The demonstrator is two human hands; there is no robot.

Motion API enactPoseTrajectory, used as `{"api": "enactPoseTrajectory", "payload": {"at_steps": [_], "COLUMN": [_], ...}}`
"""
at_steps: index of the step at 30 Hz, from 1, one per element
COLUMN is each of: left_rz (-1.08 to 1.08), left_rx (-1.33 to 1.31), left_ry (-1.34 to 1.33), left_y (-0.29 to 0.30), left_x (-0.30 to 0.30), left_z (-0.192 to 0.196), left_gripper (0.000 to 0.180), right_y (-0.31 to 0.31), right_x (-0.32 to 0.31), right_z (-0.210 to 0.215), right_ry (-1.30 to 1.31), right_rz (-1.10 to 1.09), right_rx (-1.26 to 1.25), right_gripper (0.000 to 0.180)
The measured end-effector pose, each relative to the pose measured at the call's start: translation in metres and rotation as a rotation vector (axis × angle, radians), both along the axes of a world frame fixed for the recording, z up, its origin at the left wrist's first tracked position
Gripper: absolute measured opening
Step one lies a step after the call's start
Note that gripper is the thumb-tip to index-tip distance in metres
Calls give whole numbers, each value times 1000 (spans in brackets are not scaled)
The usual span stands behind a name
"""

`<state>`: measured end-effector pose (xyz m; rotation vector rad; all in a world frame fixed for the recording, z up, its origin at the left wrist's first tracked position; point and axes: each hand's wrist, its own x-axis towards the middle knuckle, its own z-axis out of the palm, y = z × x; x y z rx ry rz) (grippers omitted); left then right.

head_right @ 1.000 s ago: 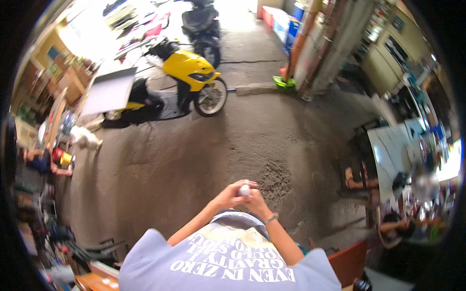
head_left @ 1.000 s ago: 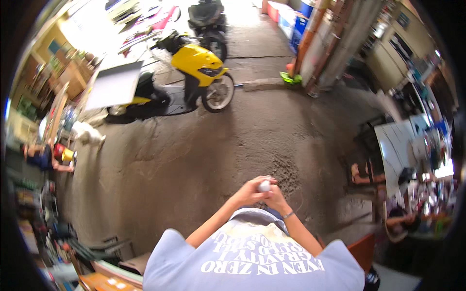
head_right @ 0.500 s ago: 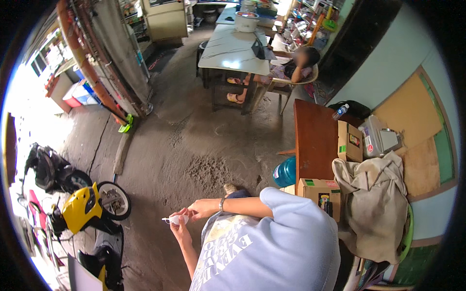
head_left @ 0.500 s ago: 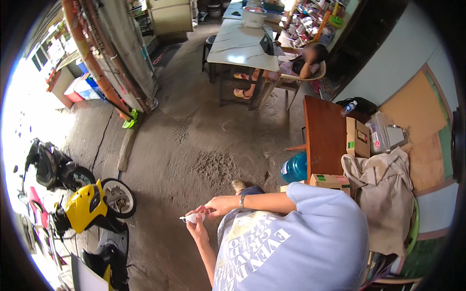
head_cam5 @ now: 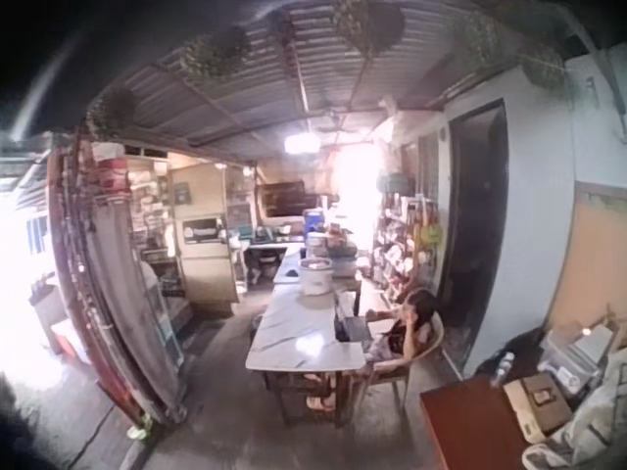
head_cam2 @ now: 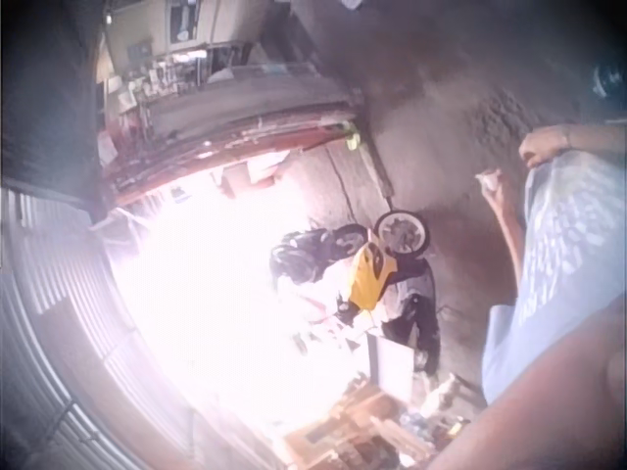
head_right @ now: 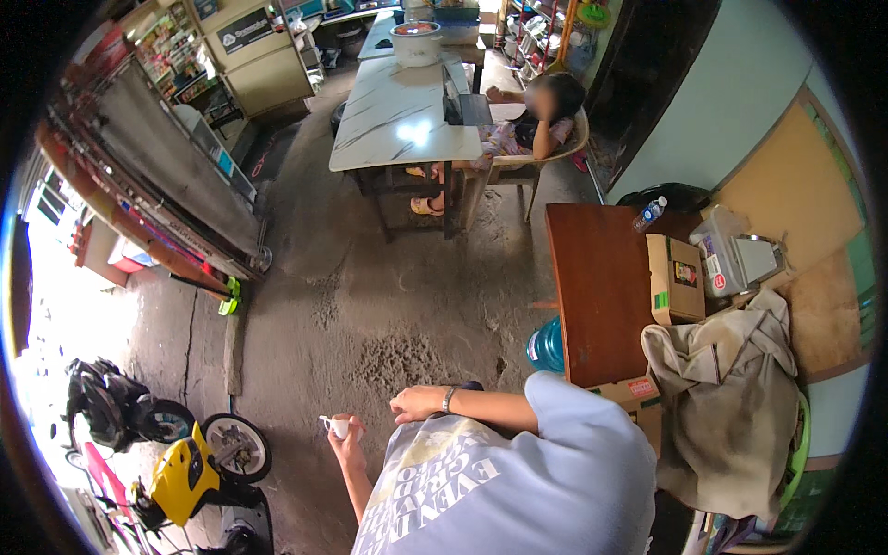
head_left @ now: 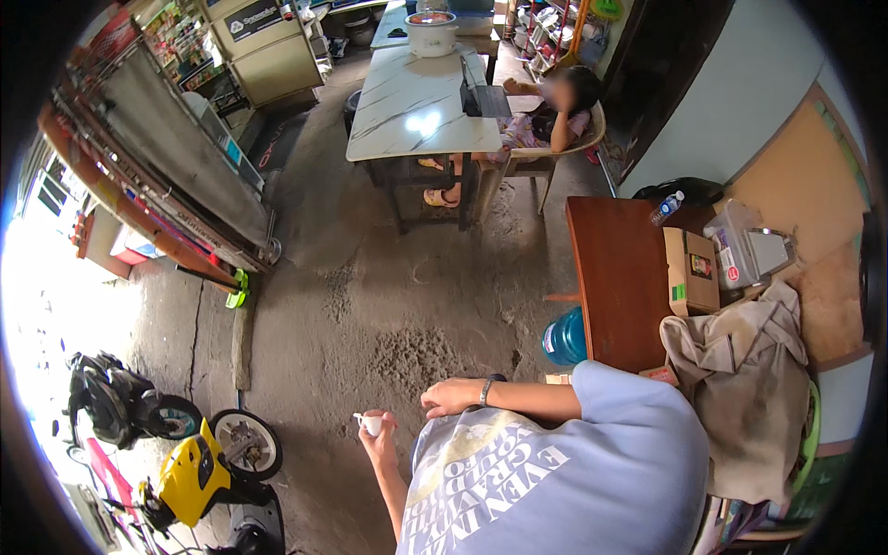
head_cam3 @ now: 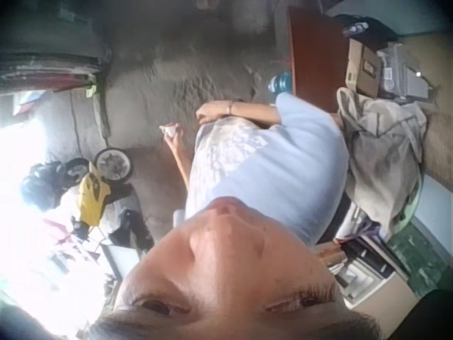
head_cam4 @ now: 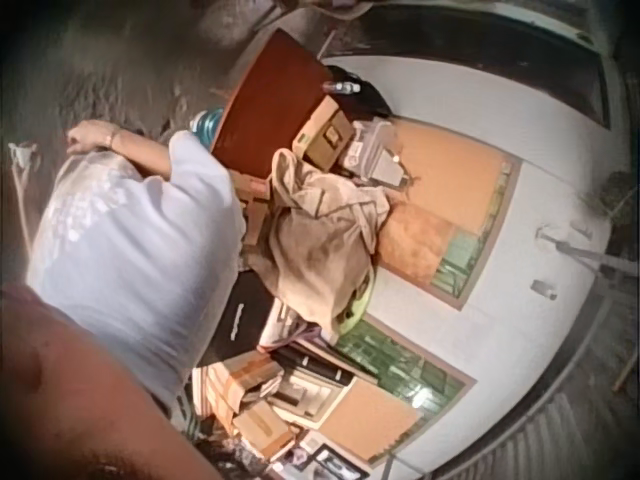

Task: The person measures and fits a white plastic strip into a red mesh frame, then applies glue from a small bottle to the strip and inserts it into the frame. They wipe the frame with a cloth and continue applying glue to additional strips.

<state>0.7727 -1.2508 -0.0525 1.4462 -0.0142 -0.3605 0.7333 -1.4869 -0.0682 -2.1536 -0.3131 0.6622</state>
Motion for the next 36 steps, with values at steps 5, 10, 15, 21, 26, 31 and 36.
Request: {"api": "enactPoseTrajectory", "payload": {"at_steps": [5,10,15,21,26,31,36], "left_rz": [-120,-439,-782,-1097,-1327,-1530,-1670], "left_rx": [104,167,243,478,314,249,223], "left_ry": [68,129,131,16,-34,-5,50], "left_y": [-100,-210,-312,-475,-649,-770,-863], "left_x": [47,98,162,251,315,338,319], "left_z": [-23,-7,-30,-66,-15,8,20], "left_gripper": [16,18,19,30,30,26,28], "right_y": [-103,-205,-295,-415,-504,-580,-651], "right_x": [22,28,42,58,58,58,57], "right_z": [-25,-17,-34,-51,-38,-19,-53], "right_ry": [-80,-11,-55,105,108,195,247], "right_rz": [-275,-610,-899,-1206,-1323,-1599,-1679], "right_rx": [-59,25,22,41,-142,-93,17], "right_gripper": [40,38,37,40,35,38,39]}}
